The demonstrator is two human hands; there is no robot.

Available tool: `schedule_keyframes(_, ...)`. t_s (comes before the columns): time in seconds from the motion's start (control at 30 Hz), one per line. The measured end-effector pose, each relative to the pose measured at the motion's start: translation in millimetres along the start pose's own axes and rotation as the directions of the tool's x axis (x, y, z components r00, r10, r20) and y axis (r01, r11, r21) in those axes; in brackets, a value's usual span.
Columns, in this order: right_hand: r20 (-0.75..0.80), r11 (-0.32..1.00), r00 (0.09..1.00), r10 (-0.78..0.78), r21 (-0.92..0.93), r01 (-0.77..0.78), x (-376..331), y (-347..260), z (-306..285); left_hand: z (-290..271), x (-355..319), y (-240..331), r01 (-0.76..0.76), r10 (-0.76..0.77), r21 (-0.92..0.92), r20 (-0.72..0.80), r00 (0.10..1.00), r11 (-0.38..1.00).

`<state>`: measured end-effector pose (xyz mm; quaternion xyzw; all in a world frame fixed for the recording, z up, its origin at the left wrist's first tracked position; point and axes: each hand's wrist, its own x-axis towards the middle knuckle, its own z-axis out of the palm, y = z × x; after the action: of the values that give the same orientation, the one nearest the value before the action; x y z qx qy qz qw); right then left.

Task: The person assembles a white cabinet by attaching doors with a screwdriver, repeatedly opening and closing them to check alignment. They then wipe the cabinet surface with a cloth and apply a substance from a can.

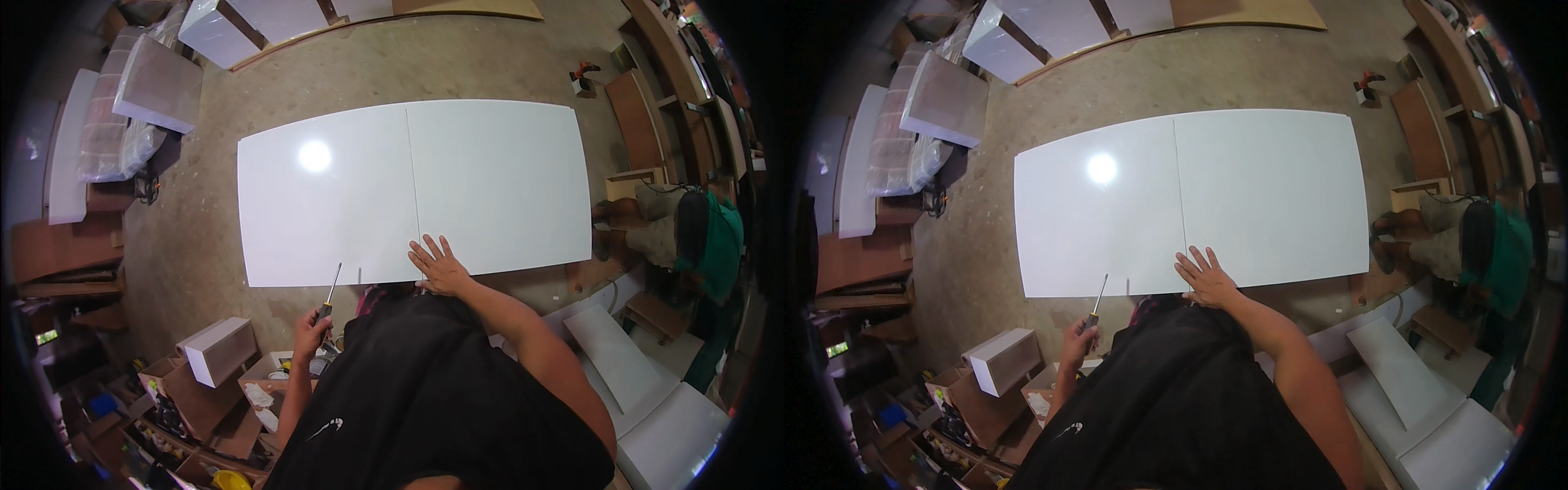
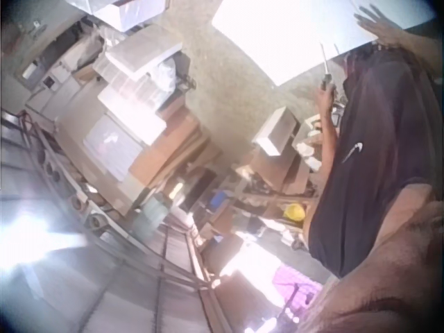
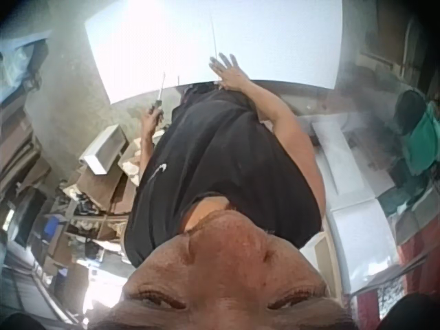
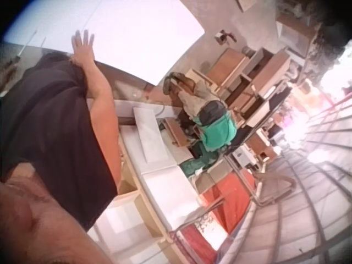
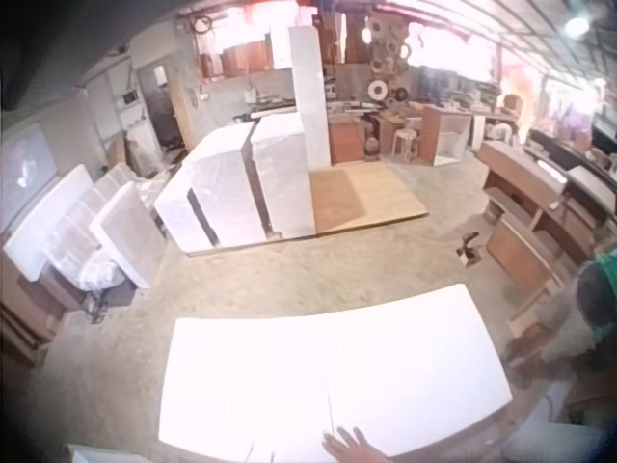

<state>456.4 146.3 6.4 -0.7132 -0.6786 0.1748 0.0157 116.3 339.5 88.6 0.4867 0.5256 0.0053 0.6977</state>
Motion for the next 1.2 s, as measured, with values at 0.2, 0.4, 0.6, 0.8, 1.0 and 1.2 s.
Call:
schedule_keyframes(0.2, -0.103, 0.999, 0.994, 0.028, -0.036, -0.032, 76.1, 94.8, -42.4, 25.9, -20.0, -22.6, -0.004, -0.009, -0.116, -0.112, 0.994, 0.993)
schedule_keyframes(0.4, -0.186, 0.899, 0.897, 0.401, -0.11, -0.425, 204.1, 203.4, -104.4, 58.3, -94.3, -75.4, -0.007, -0.065, -0.206, -0.339, 0.938, 0.978)
schedule_keyframes(0.6, -0.296, 0.85, 0.822, 0.486, -0.061, -0.524, 261.3, 185.2, -84.5, 122.2, -161.9, -137.3, 0.061, -0.314, -0.445, -0.522, 0.793, 0.894)
schedule_keyframes(0.8, -0.247, 0.989, 0.969, 0.016, -0.14, -0.052, 178.6, 28.3, -28.8, 168.1, -192.4, -254.7, 0.191, -0.39, -0.37, -0.596, 0.702, 0.909)
schedule_keyframes(1.0, 0.106, 0.747, 0.742, -0.662, 0.167, 0.643, 90.9, -103.9, 23.3, 132.7, -190.0, -242.4, 0.377, -0.359, -0.117, -0.641, 0.678, 0.919)
schedule_keyframes(1.2, 0.068, 0.66, 0.692, -0.719, 0.381, 0.648, 154.0, -175.6, 16.1, -17.9, -166.2, -308.9, 0.106, -0.194, -0.173, -0.641, 0.742, 0.979)
